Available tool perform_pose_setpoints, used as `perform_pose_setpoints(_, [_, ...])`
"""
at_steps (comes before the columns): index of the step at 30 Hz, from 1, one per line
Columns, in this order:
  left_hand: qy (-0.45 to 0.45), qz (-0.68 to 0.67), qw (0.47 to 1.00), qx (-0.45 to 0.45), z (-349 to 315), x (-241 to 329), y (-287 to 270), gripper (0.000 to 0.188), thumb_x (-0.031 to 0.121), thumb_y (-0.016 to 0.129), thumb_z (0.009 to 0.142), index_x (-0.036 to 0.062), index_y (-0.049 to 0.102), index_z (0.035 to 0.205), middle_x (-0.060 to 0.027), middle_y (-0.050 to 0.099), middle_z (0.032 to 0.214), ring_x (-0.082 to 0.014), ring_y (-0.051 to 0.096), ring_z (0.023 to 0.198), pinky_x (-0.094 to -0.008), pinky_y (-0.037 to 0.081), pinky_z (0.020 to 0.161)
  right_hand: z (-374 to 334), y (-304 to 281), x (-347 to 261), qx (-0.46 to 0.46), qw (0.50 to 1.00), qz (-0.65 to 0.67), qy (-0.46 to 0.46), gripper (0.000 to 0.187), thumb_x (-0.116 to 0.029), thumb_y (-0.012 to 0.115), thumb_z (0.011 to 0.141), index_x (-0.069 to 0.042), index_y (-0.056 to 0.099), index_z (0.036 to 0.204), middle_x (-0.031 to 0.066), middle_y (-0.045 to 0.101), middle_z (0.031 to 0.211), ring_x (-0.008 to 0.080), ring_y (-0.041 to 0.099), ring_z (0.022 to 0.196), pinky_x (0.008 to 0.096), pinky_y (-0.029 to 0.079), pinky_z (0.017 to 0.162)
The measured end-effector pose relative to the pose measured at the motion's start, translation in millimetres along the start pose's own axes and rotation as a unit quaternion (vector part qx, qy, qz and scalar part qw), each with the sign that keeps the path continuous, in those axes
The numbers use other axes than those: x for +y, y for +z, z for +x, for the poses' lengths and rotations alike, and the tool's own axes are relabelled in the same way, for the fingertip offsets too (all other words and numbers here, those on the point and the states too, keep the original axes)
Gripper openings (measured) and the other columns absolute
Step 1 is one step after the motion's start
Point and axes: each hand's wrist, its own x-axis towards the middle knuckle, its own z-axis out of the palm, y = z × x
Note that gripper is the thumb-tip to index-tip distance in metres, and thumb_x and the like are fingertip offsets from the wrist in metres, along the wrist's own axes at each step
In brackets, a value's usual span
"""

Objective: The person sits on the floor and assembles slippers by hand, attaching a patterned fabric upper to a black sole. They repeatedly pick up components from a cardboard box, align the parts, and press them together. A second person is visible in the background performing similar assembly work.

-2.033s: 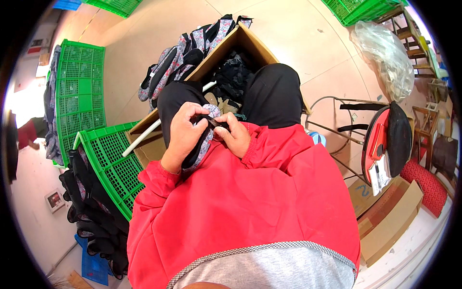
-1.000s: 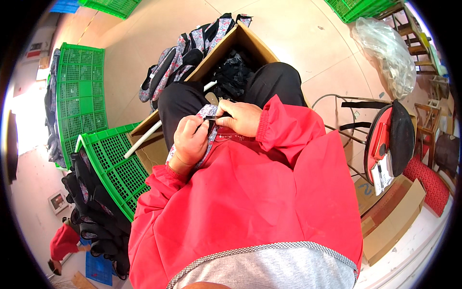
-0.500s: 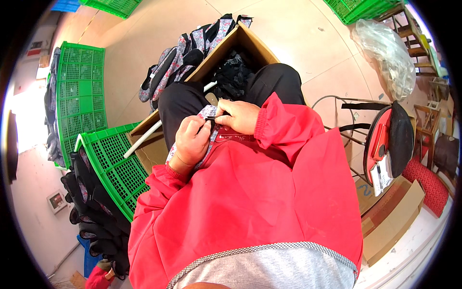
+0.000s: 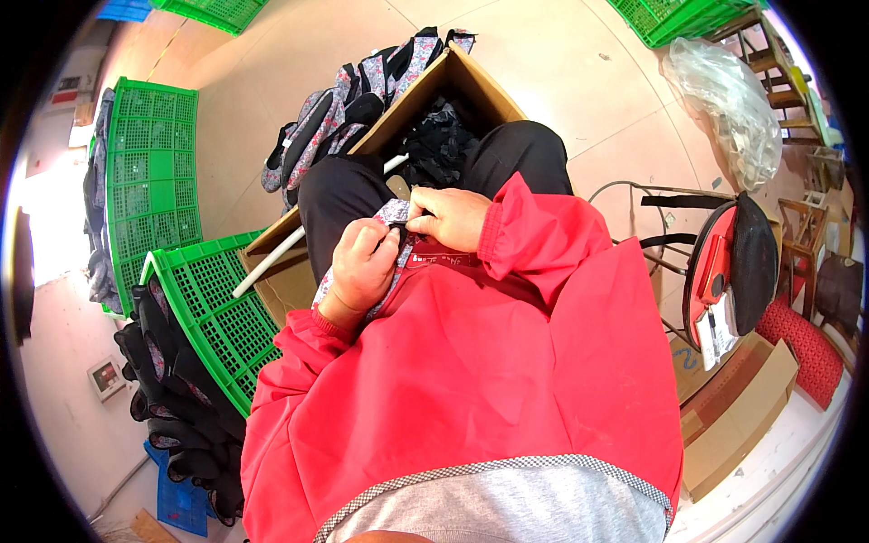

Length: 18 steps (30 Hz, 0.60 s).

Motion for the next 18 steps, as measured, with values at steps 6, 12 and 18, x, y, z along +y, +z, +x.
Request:
perform_pose_setpoints(6, [-0.002,-0.004,1.0,-0.001,0.7,0.6,-0.6,0.011,0.0,0.068,0.07,0.0012,0.062,0.079,-0.0082,0.053,0.083,-0.0264,0.059,0.081,-0.036,0.052,0.071,2.1,-1.3,9.1,0.027,0.993,0.113,0.022,0.017,-0.021,0.058,0.094,-0.004,0.057,0.093,0.0104,0.065,0.075,0.0216,0.063,0.068,0.0345,0.048,0.063])
perform_pose_setpoints(12, [-0.032,0.002,0.999,0.018,2.4,2.0,-3.8,0.011,-0.001,0.069,0.07,0.0008,0.063,0.079,-0.0079,0.054,0.082,-0.0262,0.059,0.08,-0.0347,0.052,0.069,2.5,10.3,24.9,0.103,0.975,0.197,0.032,0.018,-0.019,0.06,0.094,-0.002,0.056,0.095,0.0078,0.065,0.077,0.0137,0.061,0.069,0.0285,0.049,0.066])
perform_pose_setpoints(18, [-0.043,0.022,0.998,0.041,12.4,2.6,-17.5,0.011,-0.002,0.069,0.07,0.0003,0.064,0.079,-0.008,0.055,0.081,-0.0262,0.059,0.08,-0.0335,0.051,0.067,0.0,36.2,21.5,0.134,0.953,0.268,-0.041,0.019,-0.019,0.06,0.095,-0.001,0.054,0.1,0.008,0.065,0.086,0.0135,0.063,0.079,0.0282,0.051,0.074])
